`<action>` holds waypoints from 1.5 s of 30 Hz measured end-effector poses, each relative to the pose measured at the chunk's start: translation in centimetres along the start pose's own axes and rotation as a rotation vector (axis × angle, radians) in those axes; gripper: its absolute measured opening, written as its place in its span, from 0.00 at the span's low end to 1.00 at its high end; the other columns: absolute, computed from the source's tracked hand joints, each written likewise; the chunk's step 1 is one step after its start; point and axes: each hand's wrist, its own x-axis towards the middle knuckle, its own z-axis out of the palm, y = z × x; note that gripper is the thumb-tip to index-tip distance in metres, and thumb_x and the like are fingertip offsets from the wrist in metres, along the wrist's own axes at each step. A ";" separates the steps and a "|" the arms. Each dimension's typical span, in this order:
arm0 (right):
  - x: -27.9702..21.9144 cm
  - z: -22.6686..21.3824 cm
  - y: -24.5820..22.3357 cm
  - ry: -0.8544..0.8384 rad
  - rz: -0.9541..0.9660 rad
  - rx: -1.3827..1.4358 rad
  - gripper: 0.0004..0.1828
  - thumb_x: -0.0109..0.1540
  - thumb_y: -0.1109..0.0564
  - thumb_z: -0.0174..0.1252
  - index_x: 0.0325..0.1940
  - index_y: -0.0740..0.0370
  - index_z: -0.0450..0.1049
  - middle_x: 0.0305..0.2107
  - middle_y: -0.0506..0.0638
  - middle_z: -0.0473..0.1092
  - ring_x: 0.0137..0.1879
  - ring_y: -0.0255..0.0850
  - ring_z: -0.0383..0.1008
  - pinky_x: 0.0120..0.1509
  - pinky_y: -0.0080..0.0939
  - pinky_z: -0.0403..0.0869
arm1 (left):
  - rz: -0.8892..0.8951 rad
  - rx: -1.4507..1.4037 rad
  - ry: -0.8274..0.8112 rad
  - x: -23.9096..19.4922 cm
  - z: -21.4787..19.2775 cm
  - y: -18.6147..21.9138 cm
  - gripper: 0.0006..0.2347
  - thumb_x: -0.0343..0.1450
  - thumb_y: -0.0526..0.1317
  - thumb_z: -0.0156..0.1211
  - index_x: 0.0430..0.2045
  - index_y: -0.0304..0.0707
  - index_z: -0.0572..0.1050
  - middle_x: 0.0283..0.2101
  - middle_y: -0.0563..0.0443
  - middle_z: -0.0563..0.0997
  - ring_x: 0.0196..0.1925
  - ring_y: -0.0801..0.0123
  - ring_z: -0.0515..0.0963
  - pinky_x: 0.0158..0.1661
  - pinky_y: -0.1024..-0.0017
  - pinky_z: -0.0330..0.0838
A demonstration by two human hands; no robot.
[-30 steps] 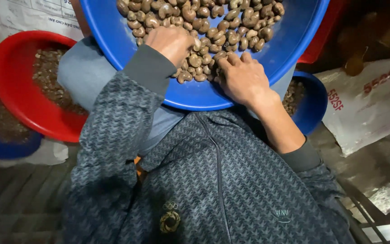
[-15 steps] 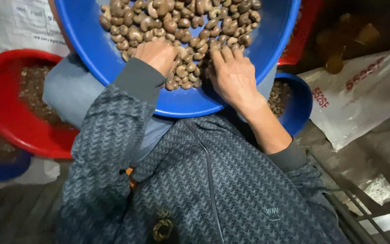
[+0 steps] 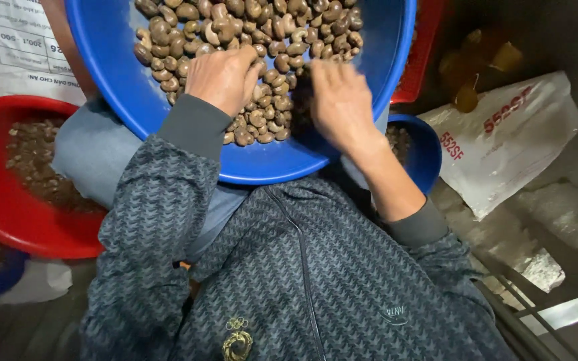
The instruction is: The person sits with a blue basin of cashews on their lap and sorts the nuts by hand. They pick up handfuls of cashews, sift through them, and transfer selected portions into a red basin on the floor to the left.
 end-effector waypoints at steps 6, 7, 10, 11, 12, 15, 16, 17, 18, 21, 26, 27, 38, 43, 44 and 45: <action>0.0 2.0 2.2 0.067 -0.039 -0.303 0.23 0.61 0.57 0.53 0.56 0.75 0.70 0.52 0.68 0.68 0.51 0.56 0.66 0.57 0.49 0.65 | -0.026 -0.070 0.012 0.2 -0.6 0.3 0.06 0.73 0.34 0.63 0.27 0.34 0.76 0.22 0.47 0.79 0.17 0.56 0.74 0.36 0.58 0.76; -0.2 2.1 2.0 0.068 -0.045 -0.303 0.23 0.61 0.57 0.53 0.56 0.75 0.70 0.52 0.68 0.68 0.51 0.56 0.66 0.57 0.49 0.65 | -0.031 -0.068 0.015 0.2 -0.6 0.2 0.06 0.73 0.34 0.63 0.27 0.34 0.76 0.22 0.47 0.79 0.17 0.56 0.74 0.36 0.58 0.76; -0.1 2.0 1.3 -0.001 -0.050 -0.254 0.17 0.62 0.57 0.51 0.52 0.69 0.69 0.40 0.61 0.67 0.40 0.52 0.69 0.49 0.46 0.67 | -0.011 -0.052 0.052 0.3 -0.5 0.1 0.06 0.73 0.35 0.64 0.26 0.34 0.76 0.23 0.47 0.79 0.17 0.58 0.73 0.26 0.62 0.72; 0.1 1.6 1.0 0.050 -0.016 -0.225 0.12 0.62 0.58 0.52 0.48 0.65 0.69 0.37 0.58 0.68 0.37 0.51 0.70 0.44 0.46 0.70 | -0.007 -0.060 0.045 0.4 -0.4 0.0 0.06 0.73 0.34 0.64 0.26 0.34 0.75 0.22 0.48 0.79 0.16 0.58 0.73 0.26 0.62 0.72; 0.3 1.3 0.8 0.101 0.017 -0.195 0.07 0.61 0.59 0.54 0.43 0.62 0.69 0.34 0.55 0.68 0.35 0.51 0.71 0.39 0.47 0.72 | -0.003 -0.067 0.038 0.4 -0.2 0.0 0.06 0.73 0.34 0.64 0.26 0.35 0.75 0.22 0.48 0.79 0.16 0.58 0.73 0.27 0.62 0.73; 2.5 -0.6 0.3 0.188 -0.012 -0.051 0.13 0.62 0.60 0.56 0.50 0.63 0.72 0.39 0.55 0.70 0.41 0.52 0.73 0.41 0.47 0.75 | -0.012 -0.075 0.060 0.5 -0.3 0.1 0.05 0.73 0.35 0.63 0.28 0.35 0.76 0.26 0.47 0.82 0.19 0.54 0.77 0.28 0.60 0.74; 3.2 -0.2 0.4 0.188 -0.011 -0.050 0.13 0.62 0.60 0.56 0.50 0.63 0.72 0.39 0.55 0.70 0.41 0.52 0.73 0.41 0.47 0.75 | -0.011 -0.074 0.059 0.5 -0.4 0.1 0.05 0.73 0.35 0.63 0.28 0.35 0.76 0.26 0.47 0.82 0.19 0.54 0.77 0.28 0.60 0.74; 3.9 0.3 0.5 0.230 -0.039 -0.068 0.10 0.62 0.59 0.56 0.47 0.61 0.72 0.38 0.54 0.69 0.39 0.51 0.71 0.39 0.46 0.74 | -0.034 -0.043 0.060 0.7 -0.5 -0.1 0.05 0.73 0.36 0.63 0.28 0.35 0.77 0.25 0.48 0.81 0.19 0.54 0.76 0.26 0.60 0.73; 4.8 0.7 0.5 0.272 -0.067 -0.086 0.06 0.62 0.58 0.56 0.43 0.59 0.72 0.37 0.53 0.67 0.37 0.49 0.69 0.37 0.46 0.73 | -0.056 -0.011 0.062 0.9 -0.7 -0.3 0.06 0.74 0.37 0.64 0.29 0.36 0.77 0.24 0.49 0.79 0.18 0.54 0.76 0.24 0.60 0.72; 6.1 2.9 0.9 0.174 -0.081 -0.059 0.20 0.63 0.58 0.54 0.59 0.59 0.74 0.43 0.57 0.68 0.42 0.52 0.70 0.40 0.48 0.74 | -0.015 0.062 0.246 1.4 -2.5 -1.8 0.03 0.73 0.36 0.65 0.32 0.39 0.77 0.25 0.47 0.81 0.22 0.53 0.79 0.25 0.60 0.73; 6.2 2.9 1.1 0.123 -0.088 -0.089 0.24 0.63 0.57 0.54 0.65 0.55 0.72 0.52 0.59 0.67 0.45 0.53 0.69 0.43 0.49 0.75 | -0.141 0.037 0.343 1.9 -5.0 -2.6 0.07 0.72 0.36 0.67 0.42 0.39 0.80 0.29 0.44 0.85 0.23 0.49 0.80 0.24 0.56 0.72; 6.2 2.9 1.2 0.083 -0.075 -0.062 0.26 0.63 0.58 0.54 0.66 0.55 0.72 0.56 0.61 0.67 0.46 0.54 0.69 0.43 0.51 0.75 | -0.158 0.064 0.337 2.0 -4.7 -3.0 0.11 0.71 0.36 0.67 0.46 0.43 0.80 0.28 0.47 0.85 0.24 0.53 0.82 0.25 0.59 0.74; 5.4 3.9 1.8 0.145 -0.019 -0.071 0.19 0.59 0.61 0.57 0.53 0.68 0.68 0.41 0.60 0.68 0.41 0.52 0.71 0.33 0.47 0.76 | -0.126 0.152 0.029 1.6 -0.7 -3.8 0.11 0.70 0.35 0.68 0.45 0.36 0.80 0.37 0.46 0.75 0.39 0.56 0.77 0.45 0.57 0.75; 5.1 0.5 1.6 0.143 0.016 0.283 0.18 0.58 0.66 0.65 0.44 0.65 0.61 0.28 0.55 0.68 0.29 0.49 0.71 0.29 0.50 0.74 | -0.138 0.072 -0.069 1.2 -1.0 -2.9 0.08 0.67 0.30 0.67 0.39 0.30 0.82 0.37 0.43 0.78 0.40 0.55 0.76 0.47 0.59 0.77; 4.7 -0.6 1.5 0.097 0.104 0.531 0.18 0.58 0.66 0.63 0.47 0.65 0.63 0.28 0.55 0.70 0.27 0.47 0.69 0.28 0.48 0.71 | -0.128 0.048 -0.100 1.2 -1.1 -2.7 0.06 0.67 0.30 0.67 0.36 0.30 0.81 0.36 0.43 0.79 0.41 0.55 0.77 0.47 0.57 0.77; 4.5 -1.7 1.4 0.046 0.189 0.781 0.18 0.59 0.65 0.61 0.50 0.65 0.64 0.28 0.55 0.71 0.25 0.46 0.67 0.27 0.46 0.67 | -0.121 0.024 -0.130 1.1 -1.2 -2.6 0.04 0.67 0.30 0.66 0.33 0.31 0.81 0.36 0.43 0.79 0.41 0.54 0.78 0.48 0.56 0.77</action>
